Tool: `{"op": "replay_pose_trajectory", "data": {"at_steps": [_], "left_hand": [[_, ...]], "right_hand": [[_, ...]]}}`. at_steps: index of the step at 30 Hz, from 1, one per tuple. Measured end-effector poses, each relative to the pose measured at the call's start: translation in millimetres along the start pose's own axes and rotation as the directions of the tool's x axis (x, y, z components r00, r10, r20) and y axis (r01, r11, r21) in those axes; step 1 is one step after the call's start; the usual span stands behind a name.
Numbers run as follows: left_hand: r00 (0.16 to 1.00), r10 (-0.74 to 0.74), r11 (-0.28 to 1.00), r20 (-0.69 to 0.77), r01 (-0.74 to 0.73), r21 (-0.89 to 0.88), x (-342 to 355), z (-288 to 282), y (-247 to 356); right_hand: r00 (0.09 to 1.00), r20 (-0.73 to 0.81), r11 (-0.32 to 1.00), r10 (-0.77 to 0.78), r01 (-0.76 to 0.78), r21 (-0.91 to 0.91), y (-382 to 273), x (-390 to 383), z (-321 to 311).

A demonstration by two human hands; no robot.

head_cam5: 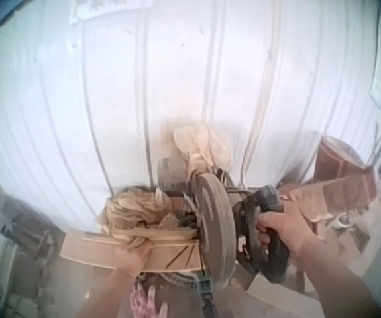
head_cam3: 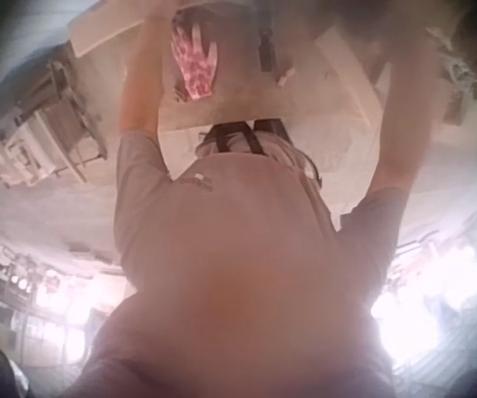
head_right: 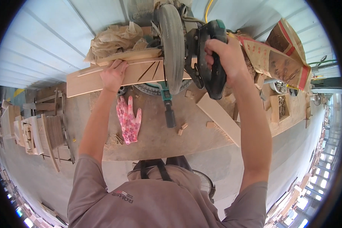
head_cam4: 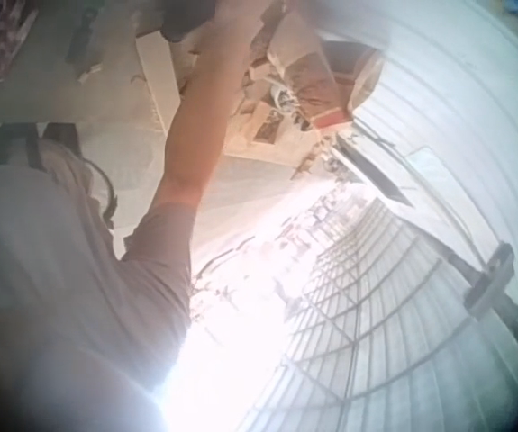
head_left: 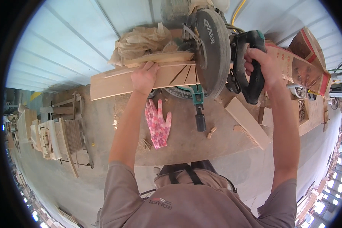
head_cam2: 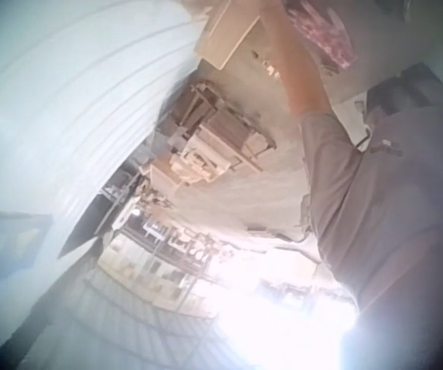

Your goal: The person cuts a small wooden strip using a miter saw, sands the piece with a power sander, and then fits it into a large wooden window frame by applying wood glue with a brush and pressing it into a joint.

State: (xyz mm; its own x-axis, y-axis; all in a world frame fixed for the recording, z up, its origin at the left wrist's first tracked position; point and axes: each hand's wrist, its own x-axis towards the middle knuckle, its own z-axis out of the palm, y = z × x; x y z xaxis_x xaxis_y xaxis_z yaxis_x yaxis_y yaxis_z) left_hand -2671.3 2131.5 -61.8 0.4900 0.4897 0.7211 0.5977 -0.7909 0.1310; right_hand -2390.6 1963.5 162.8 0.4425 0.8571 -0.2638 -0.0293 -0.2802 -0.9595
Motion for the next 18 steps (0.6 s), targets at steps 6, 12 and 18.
{"op": "replay_pose_trajectory", "data": {"at_steps": [6, 12, 18], "left_hand": [[0.999, -0.031, 0.999, 0.035, 0.031, 0.011, -5, -3, -3], [0.997, -0.047, 0.999, 0.057, 0.048, -0.018, -3, -5, -4], [0.987, -0.159, 0.986, 0.012, 0.16, -0.052, -18, -23, -24]], "right_hand": [[0.998, -0.064, 0.998, -0.023, 0.019, -0.061, 21, -10, 5], [1.0, -0.013, 1.0, -0.014, 0.014, -0.008, 9, -6, 3], [0.99, 0.144, 0.988, -0.011, -0.012, 0.156, -76, 69, -7]]}}
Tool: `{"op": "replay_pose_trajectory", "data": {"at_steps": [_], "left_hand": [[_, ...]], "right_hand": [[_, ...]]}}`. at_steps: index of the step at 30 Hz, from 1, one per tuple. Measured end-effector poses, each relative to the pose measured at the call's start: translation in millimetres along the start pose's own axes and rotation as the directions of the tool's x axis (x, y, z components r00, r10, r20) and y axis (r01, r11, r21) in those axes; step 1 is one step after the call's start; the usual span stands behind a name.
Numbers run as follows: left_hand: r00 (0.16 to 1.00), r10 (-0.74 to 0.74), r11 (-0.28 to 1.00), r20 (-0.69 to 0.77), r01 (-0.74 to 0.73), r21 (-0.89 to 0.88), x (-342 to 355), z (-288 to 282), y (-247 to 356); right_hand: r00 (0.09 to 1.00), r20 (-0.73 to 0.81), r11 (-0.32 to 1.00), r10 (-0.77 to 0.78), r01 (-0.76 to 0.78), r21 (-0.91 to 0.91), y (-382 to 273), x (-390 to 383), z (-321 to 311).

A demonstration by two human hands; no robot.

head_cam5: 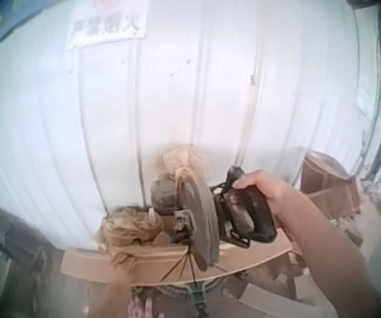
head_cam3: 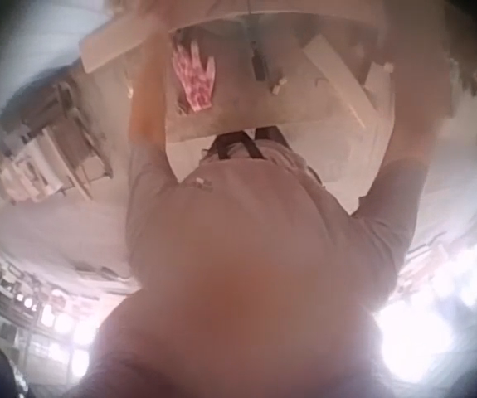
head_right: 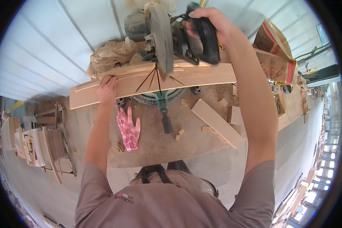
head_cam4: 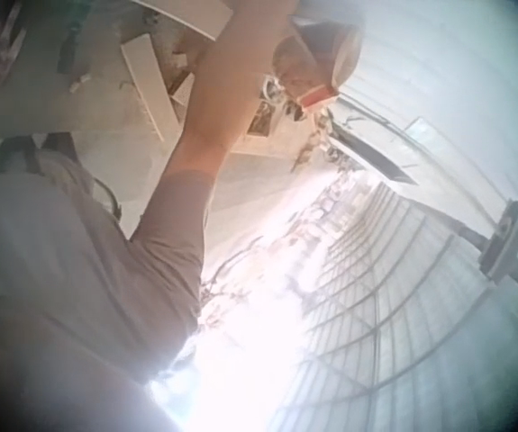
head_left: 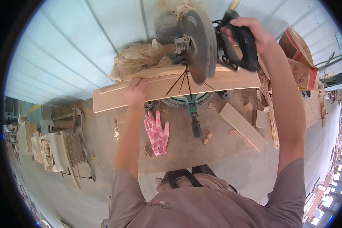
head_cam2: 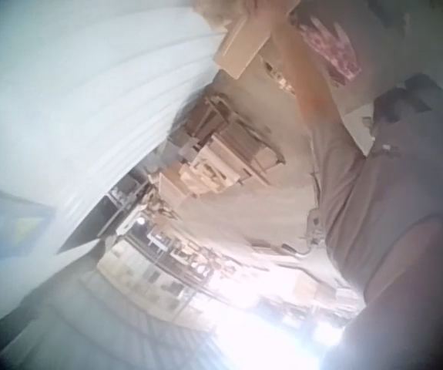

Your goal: The person cuts a small wooden strip using a miter saw, sands the piece with a power sander, and then fits it into a large wooden window frame by applying wood glue with a brush and pressing it into a joint.

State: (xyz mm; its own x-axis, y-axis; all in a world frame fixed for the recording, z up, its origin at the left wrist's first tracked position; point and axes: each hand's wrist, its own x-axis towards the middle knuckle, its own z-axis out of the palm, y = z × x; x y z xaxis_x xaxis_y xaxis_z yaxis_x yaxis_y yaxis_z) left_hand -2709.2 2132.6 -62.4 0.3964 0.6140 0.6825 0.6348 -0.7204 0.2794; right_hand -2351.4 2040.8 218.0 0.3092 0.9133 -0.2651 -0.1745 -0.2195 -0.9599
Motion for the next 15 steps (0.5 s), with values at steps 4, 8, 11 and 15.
{"op": "replay_pose_trajectory", "data": {"at_steps": [4, 8, 11, 15], "left_hand": [[1.0, -0.008, 0.995, 0.026, 0.005, 0.101, -21, -21, 37], [0.948, 0.164, 0.98, 0.272, -0.125, -0.153, -55, -24, 150], [0.962, 0.143, 0.926, 0.234, -0.046, -0.375, -45, 7, 224], [0.97, 0.047, 0.976, 0.239, 0.007, -0.218, 7, 59, 258]], "right_hand": [[0.997, 0.061, 0.99, 0.042, -0.033, -0.137, -30, 43, -34], [0.996, 0.029, 0.982, 0.089, -0.082, -0.172, -51, 66, -19], [0.986, 0.057, 0.98, 0.154, -0.145, -0.138, -64, 91, -25], [0.977, 0.079, 0.964, 0.196, -0.177, -0.198, -68, 101, -26]]}}
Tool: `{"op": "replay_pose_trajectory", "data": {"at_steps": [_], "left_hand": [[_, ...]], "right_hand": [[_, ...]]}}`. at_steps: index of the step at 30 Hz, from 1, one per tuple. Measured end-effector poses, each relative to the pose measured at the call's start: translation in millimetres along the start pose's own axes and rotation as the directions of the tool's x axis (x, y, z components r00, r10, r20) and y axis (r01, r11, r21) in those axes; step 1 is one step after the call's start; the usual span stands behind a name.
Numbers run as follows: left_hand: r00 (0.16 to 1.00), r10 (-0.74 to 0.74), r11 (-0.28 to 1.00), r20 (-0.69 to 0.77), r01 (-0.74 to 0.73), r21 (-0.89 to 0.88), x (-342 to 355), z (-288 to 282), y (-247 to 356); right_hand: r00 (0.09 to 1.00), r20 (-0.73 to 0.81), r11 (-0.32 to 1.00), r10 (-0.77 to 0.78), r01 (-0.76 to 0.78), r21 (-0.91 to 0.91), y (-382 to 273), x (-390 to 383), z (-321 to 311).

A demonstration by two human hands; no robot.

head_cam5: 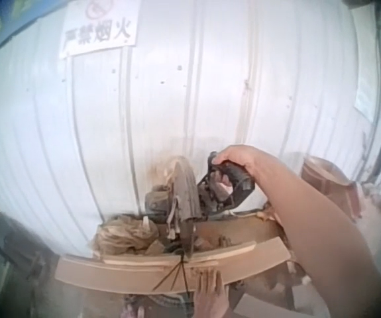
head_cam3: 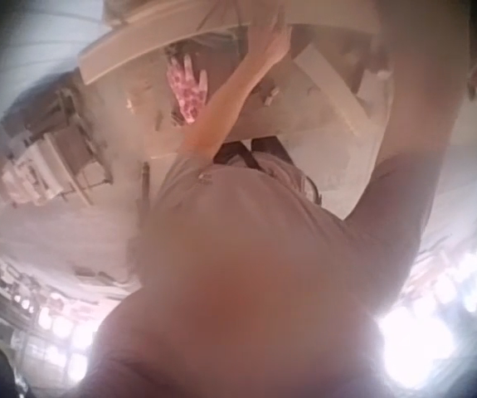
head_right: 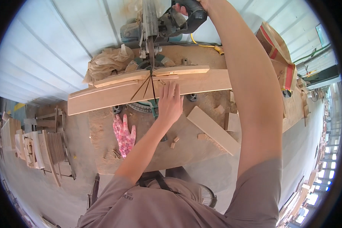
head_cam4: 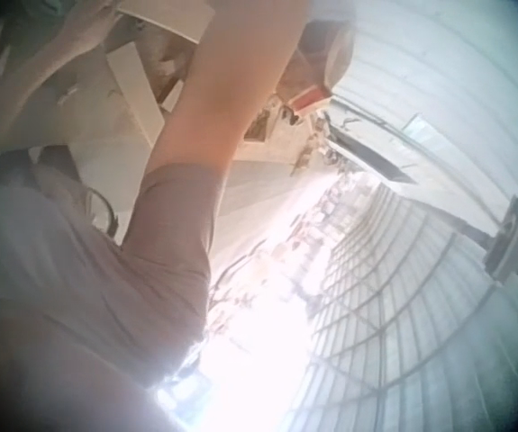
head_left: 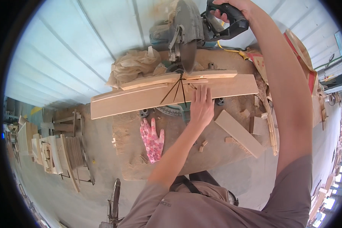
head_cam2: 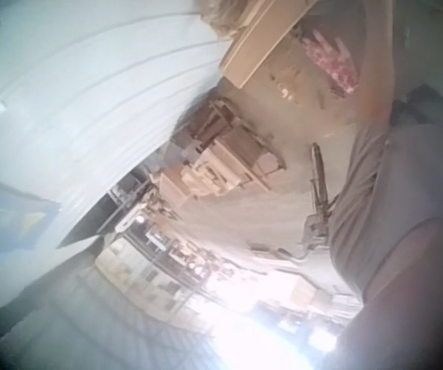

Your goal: The person cuts a small wooden strip using a miter saw, sands the piece with a power sander, and then fits it into a large wooden window frame by applying wood glue with a brush and pressing it into a joint.

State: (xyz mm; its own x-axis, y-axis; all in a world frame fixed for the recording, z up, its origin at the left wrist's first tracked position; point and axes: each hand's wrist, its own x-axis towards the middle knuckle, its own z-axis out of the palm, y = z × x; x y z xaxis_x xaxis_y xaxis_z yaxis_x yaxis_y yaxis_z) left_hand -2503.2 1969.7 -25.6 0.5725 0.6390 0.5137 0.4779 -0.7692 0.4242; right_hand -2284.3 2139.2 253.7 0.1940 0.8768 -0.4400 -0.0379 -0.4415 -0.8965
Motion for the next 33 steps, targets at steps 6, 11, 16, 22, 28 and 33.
{"op": "replay_pose_trajectory", "data": {"at_steps": [6, 11, 16, 22, 28, 33], "left_hand": [[0.986, -0.127, 0.965, 0.103, 0.099, 0.242, 23, 34, -18], [0.972, -0.183, 0.918, 0.149, 0.115, 0.381, 17, 61, -33], [0.993, 0.093, 0.905, 0.066, -0.112, 0.41, 31, 43, 8], [0.919, -0.019, 0.83, 0.393, 0.233, -0.506, -128, 21, 167], [0.87, 0.164, 0.745, 0.465, 0.199, -0.636, -205, -23, 196], [0.613, 0.019, 0.574, 0.79, 0.64, -0.51, -199, -79, 188]], "right_hand": [[0.995, 0.057, 0.993, 0.077, -0.082, 0.086, 1, 6, 6], [0.975, 0.113, 0.976, -0.193, 0.202, -0.077, 16, 42, 11], [0.939, -0.054, 0.938, -0.338, 0.333, -0.093, 33, 25, 28], [0.875, -0.252, 0.904, -0.414, 0.362, -0.226, 81, -65, 66], [0.807, -0.332, 0.861, -0.489, 0.383, -0.335, 177, -122, 79], [0.777, -0.322, 0.832, -0.54, 0.436, -0.344, 204, -126, 88]]}}
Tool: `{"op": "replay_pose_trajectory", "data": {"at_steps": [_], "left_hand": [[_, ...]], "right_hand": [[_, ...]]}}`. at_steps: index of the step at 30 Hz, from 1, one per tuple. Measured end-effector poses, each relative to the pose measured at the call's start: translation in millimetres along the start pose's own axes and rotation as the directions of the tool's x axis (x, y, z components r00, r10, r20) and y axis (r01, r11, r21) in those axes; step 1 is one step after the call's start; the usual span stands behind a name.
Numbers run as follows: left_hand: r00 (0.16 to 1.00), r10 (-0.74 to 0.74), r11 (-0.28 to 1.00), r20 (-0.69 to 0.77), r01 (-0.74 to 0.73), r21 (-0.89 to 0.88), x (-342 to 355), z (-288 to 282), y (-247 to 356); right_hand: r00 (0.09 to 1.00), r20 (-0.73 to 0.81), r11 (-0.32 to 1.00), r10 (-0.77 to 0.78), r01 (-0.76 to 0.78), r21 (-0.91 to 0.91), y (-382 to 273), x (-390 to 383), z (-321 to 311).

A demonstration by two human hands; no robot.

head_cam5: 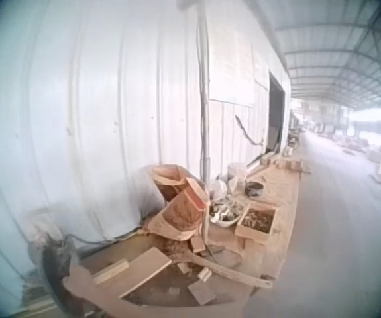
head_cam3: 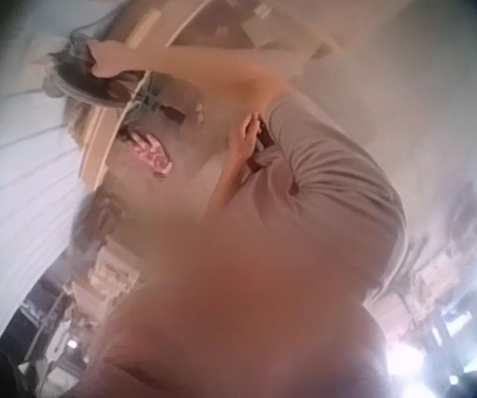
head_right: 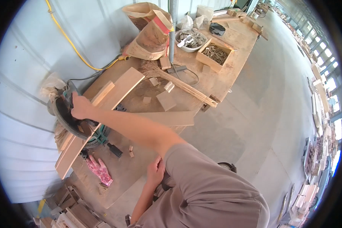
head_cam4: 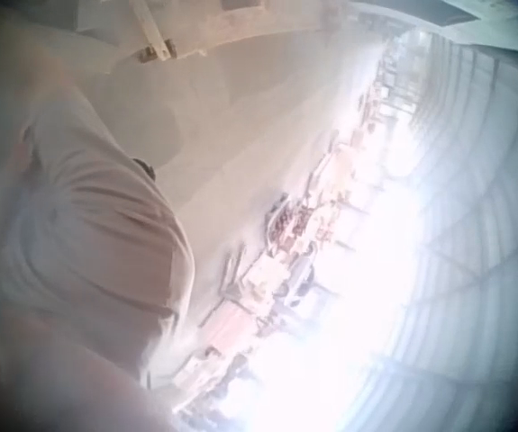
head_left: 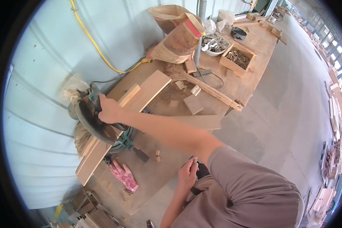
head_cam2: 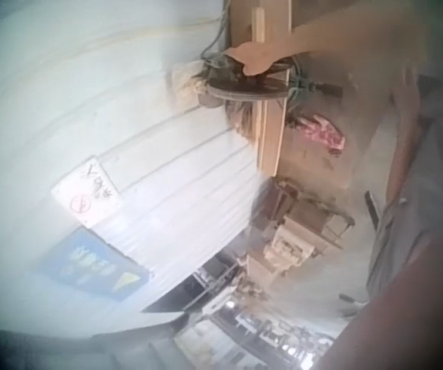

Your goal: The person cuts a small wooden strip using a miter saw, sands the piece with a power sander, and then fits it into a large wooden window frame by applying wood glue with a brush and pressing it into a joint.

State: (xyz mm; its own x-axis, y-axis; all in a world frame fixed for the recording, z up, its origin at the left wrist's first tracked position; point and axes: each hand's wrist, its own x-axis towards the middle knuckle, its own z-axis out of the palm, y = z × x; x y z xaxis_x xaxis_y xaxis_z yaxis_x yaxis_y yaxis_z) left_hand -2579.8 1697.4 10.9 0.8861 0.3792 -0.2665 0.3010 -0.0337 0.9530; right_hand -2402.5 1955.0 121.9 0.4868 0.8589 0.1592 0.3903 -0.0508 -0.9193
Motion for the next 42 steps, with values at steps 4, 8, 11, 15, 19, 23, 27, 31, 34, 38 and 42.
{"op": "replay_pose_trajectory", "data": {"at_steps": [4, 8, 11, 15, 19, 23, 27, 31, 34, 38, 42], "left_hand": [[0.996, -0.056, 0.997, -0.073, 0.051, -0.062, -25, -17, -20], [0.97, -0.087, 0.98, -0.228, 0.043, -0.192, -53, -30, -51], [0.913, -0.162, 0.94, -0.373, 0.028, -0.341, -79, -46, -34], [0.872, -0.33, 0.837, -0.362, 0.093, -0.539, -85, -53, -10], [0.879, -0.385, 0.854, -0.279, 0.225, -0.47, -57, -44, -6], [0.96, -0.2, 0.956, -0.194, 0.148, -0.252, -24, -20, 6], [0.941, -0.177, 0.937, -0.288, 0.072, -0.342, -5, 26, 44], [0.974, 0.177, 0.95, -0.145, -0.13, 0.283, 53, 89, 89], [0.861, 0.507, 0.754, 0.023, -0.457, 0.471, 124, 183, 146], [0.565, 0.8, 0.361, 0.2, -0.721, 0.591, 206, 327, 206], [0.443, 0.84, 0.213, 0.313, -0.801, 0.559, 261, 461, 238]], "right_hand": [[0.977, 0.129, 0.982, 0.17, -0.179, 0.067, -33, 48, -17], [0.966, 0.141, 0.908, 0.216, -0.252, 0.335, -81, 88, -37], [0.976, 0.01, 0.88, -0.216, 0.199, -0.431, -92, 60, -30], [0.918, 0.001, 0.844, -0.396, 0.365, -0.393, -81, 90, -31], [0.903, -0.251, 0.868, -0.349, 0.211, -0.45, -78, 132, -36], [0.718, -0.331, 0.761, -0.613, 0.423, -0.492, -82, 94, -65], [0.76, 0.148, 0.681, -0.632, 0.637, -0.361, -81, -93, -136], [0.942, 0.334, 0.859, 0.021, 0.154, -0.488, 34, -266, -285], [0.975, 0.019, 0.966, 0.221, -0.217, -0.141, 125, -359, -403], [0.826, -0.201, 0.751, 0.526, -0.342, 0.564, 143, -450, -538], [0.687, -0.528, 0.761, 0.499, -0.056, 0.646, 187, -515, -634]]}}
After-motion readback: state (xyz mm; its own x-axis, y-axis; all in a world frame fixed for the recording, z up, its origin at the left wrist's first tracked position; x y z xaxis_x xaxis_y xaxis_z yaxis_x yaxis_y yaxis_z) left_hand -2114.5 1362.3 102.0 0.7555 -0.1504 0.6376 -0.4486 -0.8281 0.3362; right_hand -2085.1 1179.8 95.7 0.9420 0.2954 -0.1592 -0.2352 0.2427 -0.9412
